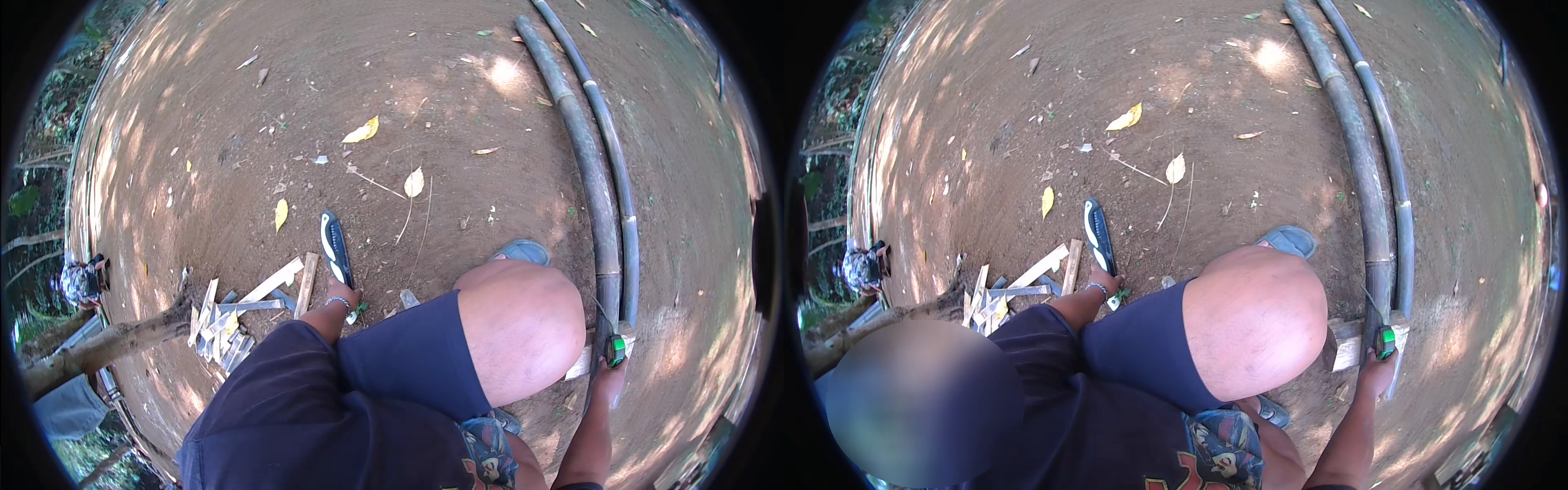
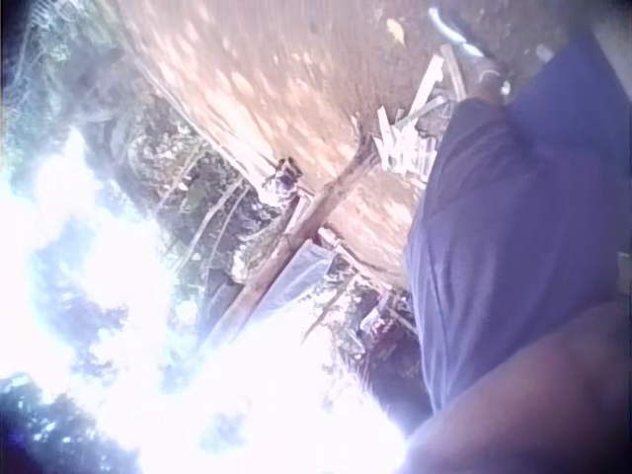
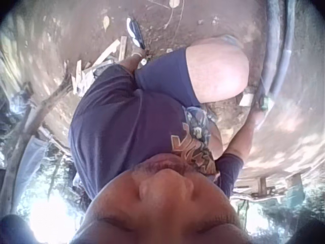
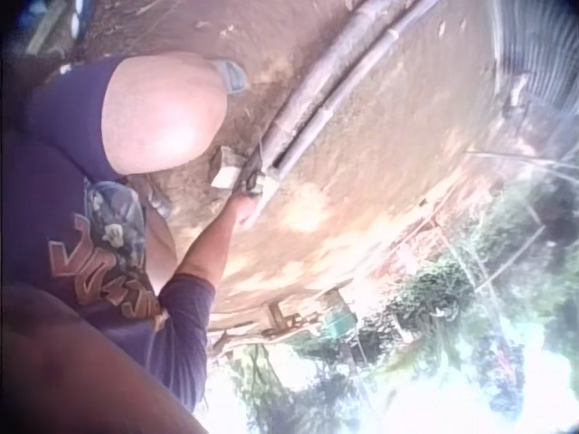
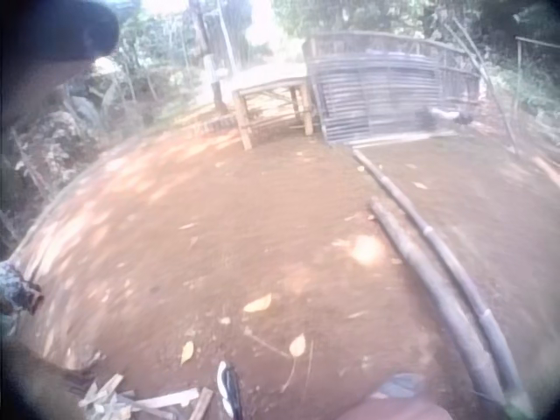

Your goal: The person measures a bamboo structure and bamboo poles using a tape measure. They then position a bamboo pole on a wooden block and use a hand saw to cut it.

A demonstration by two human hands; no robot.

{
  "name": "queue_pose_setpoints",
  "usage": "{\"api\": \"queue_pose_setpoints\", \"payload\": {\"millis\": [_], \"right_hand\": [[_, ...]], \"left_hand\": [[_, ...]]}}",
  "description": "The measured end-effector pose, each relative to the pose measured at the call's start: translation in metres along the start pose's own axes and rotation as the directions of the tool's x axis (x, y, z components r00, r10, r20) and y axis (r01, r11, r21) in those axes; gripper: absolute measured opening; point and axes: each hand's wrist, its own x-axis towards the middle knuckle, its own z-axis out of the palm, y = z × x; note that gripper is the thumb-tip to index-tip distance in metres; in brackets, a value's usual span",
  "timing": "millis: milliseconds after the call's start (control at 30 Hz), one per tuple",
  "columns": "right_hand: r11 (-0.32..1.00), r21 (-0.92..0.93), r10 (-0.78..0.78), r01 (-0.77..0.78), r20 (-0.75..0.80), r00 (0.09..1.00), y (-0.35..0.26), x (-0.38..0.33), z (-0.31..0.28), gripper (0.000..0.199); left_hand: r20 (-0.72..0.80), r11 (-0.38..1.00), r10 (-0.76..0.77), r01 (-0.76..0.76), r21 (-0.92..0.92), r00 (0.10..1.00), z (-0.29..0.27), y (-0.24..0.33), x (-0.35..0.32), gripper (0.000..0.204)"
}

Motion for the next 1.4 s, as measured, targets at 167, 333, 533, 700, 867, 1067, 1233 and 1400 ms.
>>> {"api": "queue_pose_setpoints", "payload": {"millis": [167,333,533,700,867,1067,1233,1400], "right_hand": [[0.991,-0.069,0.115,-0.111,0.051,0.992,0.003,0.004,0.006,0.067],[0.987,-0.027,0.161,-0.16,0.071,0.984,-0.005,0.0,0.001,0.063],[0.983,0.026,0.179,-0.18,0.058,0.982,-0.015,-0.003,-0.009,0.061],[0.983,0.074,0.165,-0.17,0.071,0.984,-0.013,-0.004,-0.012,0.053],[0.997,0.032,0.07,-0.073,0.094,0.993,-0.004,-0.003,-0.017,0.048],[0.993,0.077,0.079,-0.087,0.097,0.992,0.001,-0.003,-0.016,0.044],[0.993,0.093,0.064,-0.075,0.12,0.991,0.006,-0.002,-0.012,0.044],[0.993,0.092,0.074,-0.08,0.073,0.995,0.007,0.0,-0.009,0.045]], "left_hand": [[-0.071,0.994,-0.095,0.098,0.051,0.993,0.002,-0.008,0.03,0.087],[0.12,0.927,0.098,-0.134,0.349,0.988,0.012,-0.022,0.065,0.078],[-0.195,0.989,0.048,-0.074,-0.129,0.98,0.0,0.009,0.031,0.06],[-0.193,0.844,0.523,-0.536,-0.023,0.83,-0.037,0.084,-0.004,0.044],[0.231,0.492,0.836,-0.866,0.083,0.497,-0.092,0.237,-0.039,0.037],[0.671,-0.411,0.74,-0.821,0.397,-0.046,-0.097,0.389,-0.148,0.031],[0.852,-0.783,0.403,-0.608,0.132,-0.334,0.004,0.449,-0.235,0.023],[0.936,-0.941,-0.078,-0.284,-0.183,-0.344,0.134,0.445,-0.299,0.019]]}}
